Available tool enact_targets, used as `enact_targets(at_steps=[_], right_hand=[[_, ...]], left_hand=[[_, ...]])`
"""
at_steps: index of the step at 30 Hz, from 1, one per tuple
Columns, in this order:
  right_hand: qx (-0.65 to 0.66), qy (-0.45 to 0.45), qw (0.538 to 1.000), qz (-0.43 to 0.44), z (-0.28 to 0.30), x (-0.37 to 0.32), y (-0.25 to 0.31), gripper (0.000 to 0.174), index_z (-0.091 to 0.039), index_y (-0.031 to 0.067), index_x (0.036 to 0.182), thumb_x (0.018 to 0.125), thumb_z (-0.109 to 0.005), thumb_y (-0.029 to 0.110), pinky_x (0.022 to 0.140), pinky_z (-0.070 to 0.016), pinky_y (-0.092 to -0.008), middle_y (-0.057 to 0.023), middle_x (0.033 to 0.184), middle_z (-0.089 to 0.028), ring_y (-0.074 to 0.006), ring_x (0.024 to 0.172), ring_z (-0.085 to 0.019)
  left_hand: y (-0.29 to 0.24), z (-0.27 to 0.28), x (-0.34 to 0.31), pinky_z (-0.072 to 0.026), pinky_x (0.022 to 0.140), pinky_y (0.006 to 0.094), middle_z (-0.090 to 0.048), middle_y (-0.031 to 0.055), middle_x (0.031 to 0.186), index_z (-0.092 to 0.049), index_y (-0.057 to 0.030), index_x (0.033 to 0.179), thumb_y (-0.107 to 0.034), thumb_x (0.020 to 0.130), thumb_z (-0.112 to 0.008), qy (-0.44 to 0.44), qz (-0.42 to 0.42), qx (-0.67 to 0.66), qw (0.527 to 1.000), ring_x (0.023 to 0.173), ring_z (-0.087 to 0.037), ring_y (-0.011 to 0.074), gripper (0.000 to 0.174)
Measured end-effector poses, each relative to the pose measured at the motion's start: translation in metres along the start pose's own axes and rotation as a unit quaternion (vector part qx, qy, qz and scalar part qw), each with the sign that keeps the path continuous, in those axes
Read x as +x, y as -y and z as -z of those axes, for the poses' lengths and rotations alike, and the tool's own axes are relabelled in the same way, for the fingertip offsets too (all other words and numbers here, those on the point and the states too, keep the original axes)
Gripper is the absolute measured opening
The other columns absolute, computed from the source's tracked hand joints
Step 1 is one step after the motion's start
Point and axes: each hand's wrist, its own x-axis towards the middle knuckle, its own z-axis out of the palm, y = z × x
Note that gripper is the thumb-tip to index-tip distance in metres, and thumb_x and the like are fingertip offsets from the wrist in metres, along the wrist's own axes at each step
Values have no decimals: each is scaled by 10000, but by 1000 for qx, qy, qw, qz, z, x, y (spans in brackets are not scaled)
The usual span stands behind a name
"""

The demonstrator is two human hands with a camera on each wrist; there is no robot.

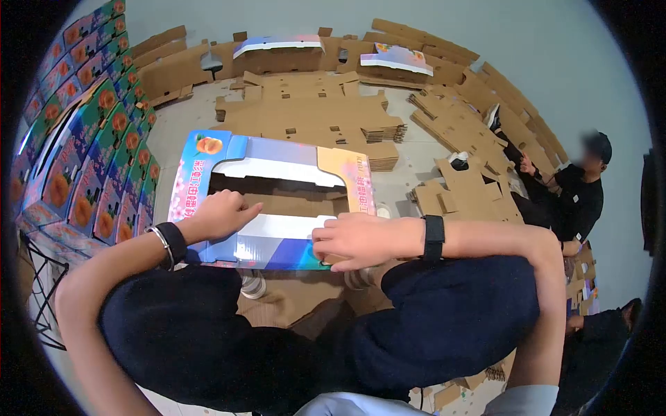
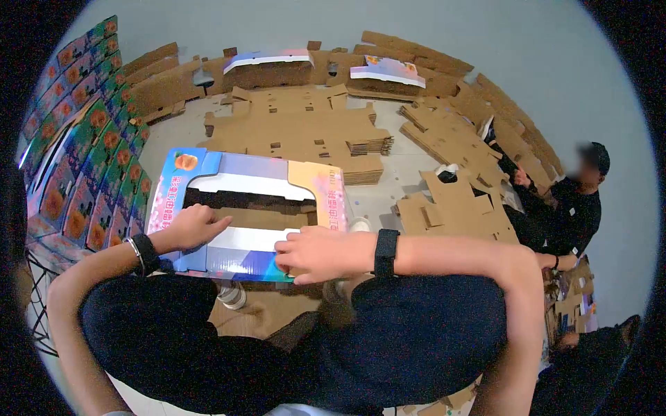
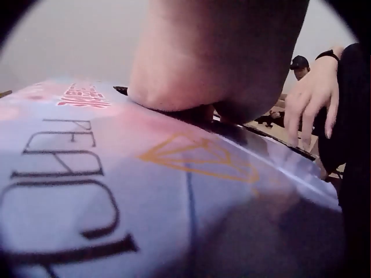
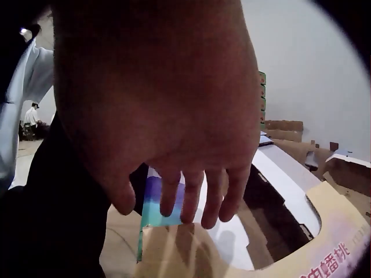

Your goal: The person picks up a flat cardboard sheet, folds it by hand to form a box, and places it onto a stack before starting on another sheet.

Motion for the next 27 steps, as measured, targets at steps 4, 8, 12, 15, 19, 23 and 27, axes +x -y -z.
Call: enact_targets(at_steps=[4,8,12,15,19,23,27], right_hand=[[-76,-5,997,2,-3,4,2,302,-527,115,961,763,-667,295,692,-451,-361,-51,968,-498,-219,865,-548],[-95,20,995,19,-13,22,2,317,-567,100,909,695,-714,282,681,-471,-363,-57,925,-530,-222,816,-602],[-143,-1,988,51,-18,18,0,280,-564,85,876,693,-692,253,637,-483,-352,-61,878,-529,-213,745,-621],[-161,-1,986,53,-16,15,-1,256,-560,76,867,699,-671,234,618,-489,-352,-62,855,-527,-211,732,-624],[-159,2,986,49,4,7,-1,250,-563,62,884,714,-654,220,573,-499,-365,-70,850,-532,-230,685,-631],[-185,-17,982,24,9,-5,-7,237,-557,67,869,728,-649,234,566,-502,-368,-72,866,-541,-235,689,-635],[-179,-42,983,16,22,-10,-2,248,-546,68,859,738,-653,256,567,-503,-362,-79,879,-541,-240,682,-622]], left_hand=[[-10,5,-2,-497,650,466,-616,231,675,-684,0,707,-445,895,-480,18,21,6,1000,674,-617,383,524],[-5,2,-3,-495,643,474,-609,230,655,-671,1,686,-434,900,-478,18,-33,-17,999,667,-615,391,522],[-6,0,0,-490,634,483,-599,235,644,-653,-1,655,-429,904,-478,5,-24,3,1000,658,-608,399,525],[-5,-2,0,-483,632,490,-596,235,649,-656,-3,670,-430,907,-472,-11,-15,-7,1000,657,-604,399,522],[-5,-1,-3,-475,635,496,-584,234,637,-633,4,637,-433,916,-456,-56,-27,16,998,659,-595,406,548],[-11,6,-2,-473,634,501,-583,242,652,-625,13,642,-440,915,-455,-69,-2,16,997,664,-590,415,555],[-10,9,-2,-468,636,509,-580,253,677,-616,25,659,-452,914,-455,-49,19,-8,999,674,-580,428,564]])
